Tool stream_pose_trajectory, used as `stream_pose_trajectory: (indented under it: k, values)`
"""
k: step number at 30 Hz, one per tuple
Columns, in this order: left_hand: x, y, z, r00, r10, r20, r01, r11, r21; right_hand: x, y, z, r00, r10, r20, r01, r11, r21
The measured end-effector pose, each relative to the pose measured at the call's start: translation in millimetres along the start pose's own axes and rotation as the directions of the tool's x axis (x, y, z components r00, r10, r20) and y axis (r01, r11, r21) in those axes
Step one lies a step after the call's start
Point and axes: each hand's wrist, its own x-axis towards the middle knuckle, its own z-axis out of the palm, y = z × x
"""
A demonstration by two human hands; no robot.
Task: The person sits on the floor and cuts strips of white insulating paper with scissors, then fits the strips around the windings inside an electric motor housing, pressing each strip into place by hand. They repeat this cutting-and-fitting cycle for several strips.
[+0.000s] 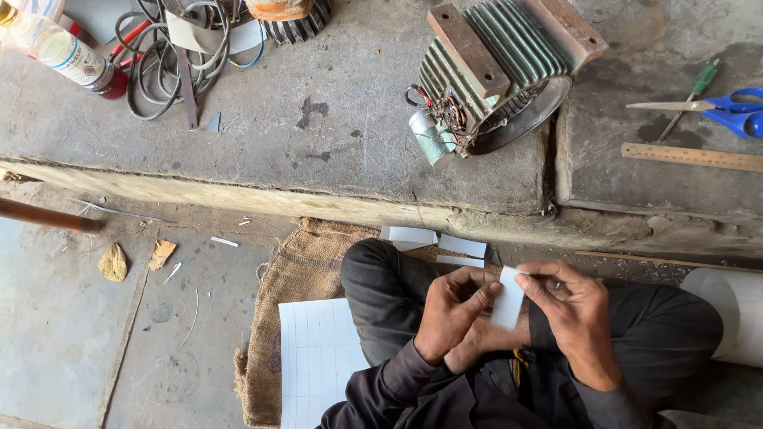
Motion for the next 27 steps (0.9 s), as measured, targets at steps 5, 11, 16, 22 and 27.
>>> stream_pose_trajectory:
  k: [5, 11, 16, 22, 27]
  values:
    - [-0.9, 6.1, 2.9, 0.999, 0.029, -0.019, -0.027, 0.997, 0.071, -6.1, 11.6, 0.1, 0.994, -0.096, 0.05, 0.098, 0.994, -0.038]
    - [-1.5, 13.7, 7.7, 0.997, 0.071, 0.013, -0.071, 0.997, 0.01, -6.5, 10.7, 1.9, 0.982, -0.177, 0.063, 0.179, 0.983, -0.027]
    - [-5.8, 15.5, 10.4, 0.99, 0.14, -0.019, -0.138, 0.989, 0.056, -10.2, -2.9, 4.0, 0.999, -0.032, 0.027, 0.03, 0.997, 0.069]
    - [-8.0, 19.6, 13.4, 0.982, 0.186, -0.045, -0.174, 0.967, 0.186, -10.2, -6.9, -3.6, 0.994, 0.08, 0.07, -0.079, 0.997, -0.017]
    - [-5.5, 20.7, 12.9, 0.975, 0.216, -0.049, -0.199, 0.952, 0.233, -9.5, 5.8, 1.1, 0.999, -0.028, 0.045, 0.031, 0.998, -0.062]
